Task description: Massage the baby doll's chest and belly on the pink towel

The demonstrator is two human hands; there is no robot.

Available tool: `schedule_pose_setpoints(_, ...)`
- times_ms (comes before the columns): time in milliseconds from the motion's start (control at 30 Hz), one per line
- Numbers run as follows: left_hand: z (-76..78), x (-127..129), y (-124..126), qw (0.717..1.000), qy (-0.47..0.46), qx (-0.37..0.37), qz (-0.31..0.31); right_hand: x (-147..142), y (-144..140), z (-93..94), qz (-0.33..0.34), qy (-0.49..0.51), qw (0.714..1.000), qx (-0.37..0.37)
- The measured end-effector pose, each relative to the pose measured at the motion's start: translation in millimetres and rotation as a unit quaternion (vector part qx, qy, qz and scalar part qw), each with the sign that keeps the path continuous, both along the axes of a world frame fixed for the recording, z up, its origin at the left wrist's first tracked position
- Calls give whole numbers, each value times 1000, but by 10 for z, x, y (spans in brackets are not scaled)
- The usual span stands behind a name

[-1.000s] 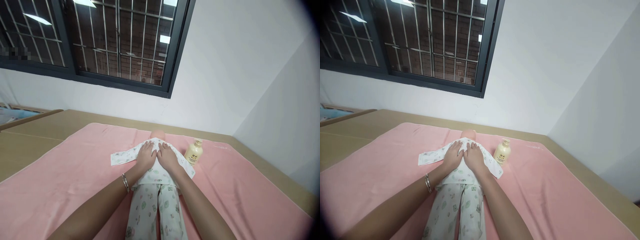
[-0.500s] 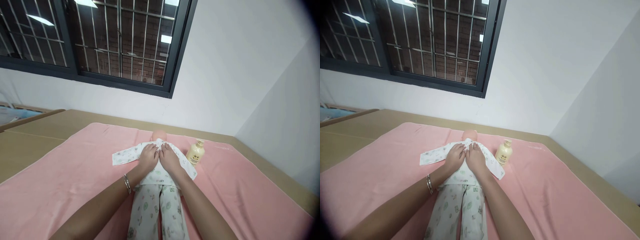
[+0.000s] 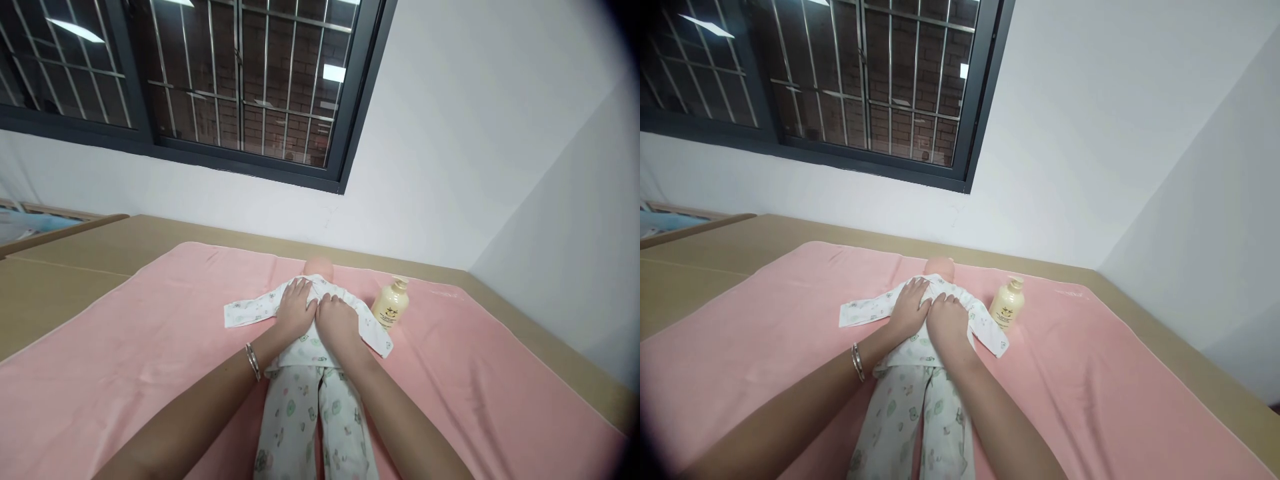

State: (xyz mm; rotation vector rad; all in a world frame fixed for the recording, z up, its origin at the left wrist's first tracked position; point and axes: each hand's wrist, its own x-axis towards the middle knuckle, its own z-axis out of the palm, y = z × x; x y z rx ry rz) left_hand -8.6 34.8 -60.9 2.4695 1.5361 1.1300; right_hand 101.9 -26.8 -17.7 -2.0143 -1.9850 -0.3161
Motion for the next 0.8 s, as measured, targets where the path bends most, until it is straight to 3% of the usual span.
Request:
schedule_pose_setpoints(200,13,-8,-23,997,-8,64,-40,152,154,-53,61,74,995,7)
schedule_pose_setpoints(400,9,-7,-110,991,-46,128,-20,315,312,-164,98,150,983,28)
schedule_pose_setpoints(533,9,-8,-118,994,-54,94,3,216,210,-105,72,116,990,45)
schedule_pose_setpoints(700,-2,0,-57,999,-28,8,15,48,16,71,7,55,998,1)
schedule_pose_setpoints(800,-11,3,-33,999,-30,-16,14,63,16,88,20,66,998,-10)
